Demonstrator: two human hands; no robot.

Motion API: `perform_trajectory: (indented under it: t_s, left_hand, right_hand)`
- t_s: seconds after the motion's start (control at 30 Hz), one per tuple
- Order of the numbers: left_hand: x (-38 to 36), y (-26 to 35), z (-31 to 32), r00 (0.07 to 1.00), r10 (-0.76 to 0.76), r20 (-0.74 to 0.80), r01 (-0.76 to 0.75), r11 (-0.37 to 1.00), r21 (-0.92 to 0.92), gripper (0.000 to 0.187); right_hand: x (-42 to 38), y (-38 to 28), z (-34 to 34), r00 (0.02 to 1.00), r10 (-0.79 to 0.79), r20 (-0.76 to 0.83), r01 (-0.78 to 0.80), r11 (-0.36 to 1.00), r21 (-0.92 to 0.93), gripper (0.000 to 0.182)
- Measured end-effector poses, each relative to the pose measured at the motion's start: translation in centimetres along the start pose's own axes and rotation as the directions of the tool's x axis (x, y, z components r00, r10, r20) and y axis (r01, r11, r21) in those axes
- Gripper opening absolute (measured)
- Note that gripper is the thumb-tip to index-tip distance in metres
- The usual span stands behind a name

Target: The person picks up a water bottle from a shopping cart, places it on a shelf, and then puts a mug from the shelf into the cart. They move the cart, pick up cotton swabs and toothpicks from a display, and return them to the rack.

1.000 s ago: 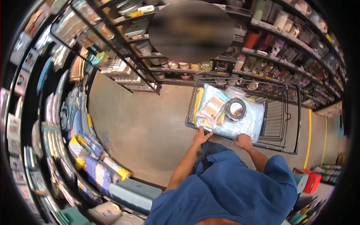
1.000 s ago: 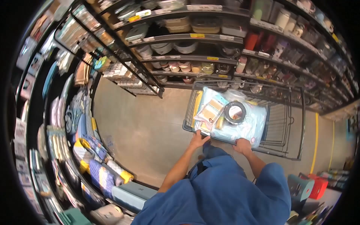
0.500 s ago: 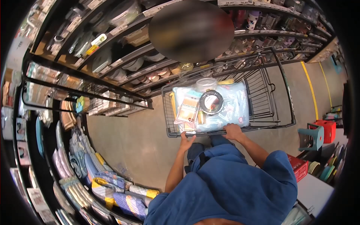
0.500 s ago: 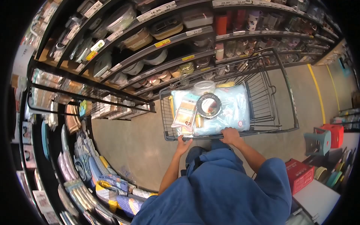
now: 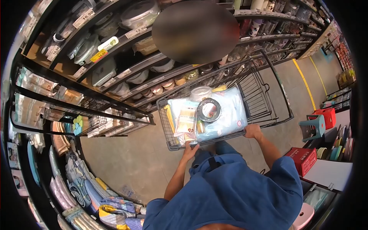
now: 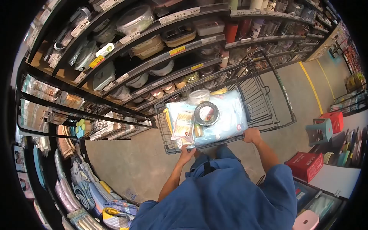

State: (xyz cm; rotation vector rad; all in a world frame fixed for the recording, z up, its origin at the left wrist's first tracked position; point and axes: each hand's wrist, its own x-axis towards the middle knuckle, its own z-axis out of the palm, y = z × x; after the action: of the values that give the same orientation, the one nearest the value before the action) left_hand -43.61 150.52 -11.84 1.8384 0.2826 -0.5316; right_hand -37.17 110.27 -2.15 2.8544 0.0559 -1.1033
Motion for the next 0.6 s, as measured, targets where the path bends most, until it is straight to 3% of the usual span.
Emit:
perform_trajectory:
  t_s: [0.07, 0.2, 0.3, 0.37, 0.53, 0.6]
  left_hand:
    - [-0.2, -0.6, -1.5, 0.989, -0.114, 0.092, 0.117, 0.993, -0.027, 0.077]
    - [0.0, -0.9, -3.1, 0.995, -0.072, 0.069, 0.080, 0.990, -0.114, 0.076]
    - [-0.1, -1.0, -4.1, 0.994, -0.099, 0.047, 0.103, 0.989, -0.105, 0.074]
    - [-0.3, 0.0, -4.7, 0.985, -0.162, 0.055, 0.167, 0.979, -0.116, 0.073]
    - [0.1, 1.0, -5.8, 0.958, -0.262, 0.116, 0.277, 0.952, -0.129, 0.073]
    - [-0.2, 1.9, -5.9, 0.945, -0.306, 0.112, 0.325, 0.913, -0.247, 0.073]
  right_hand:
    - [-0.6, -1.3, -0.1, 1.000, 0.002, -0.012, -0.001, 1.000, 0.009, 0.037]
    - [0.3, -3.2, -0.9, 0.999, 0.009, 0.036, -0.009, 1.000, 0.003, 0.037]
    - [0.7, -3.7, -1.6, 0.995, -0.093, 0.033, 0.093, 0.996, -0.001, 0.039]
    - [2.0, -3.6, -2.1, 0.955, -0.153, 0.255, 0.153, 0.988, 0.021, 0.056]
    - [3.1, -3.7, -2.7, 0.939, -0.270, 0.214, 0.255, 0.962, 0.094, 0.055]
    - [3.5, -3.8, -2.4, 0.925, -0.291, 0.245, 0.264, 0.955, 0.139, 0.058]
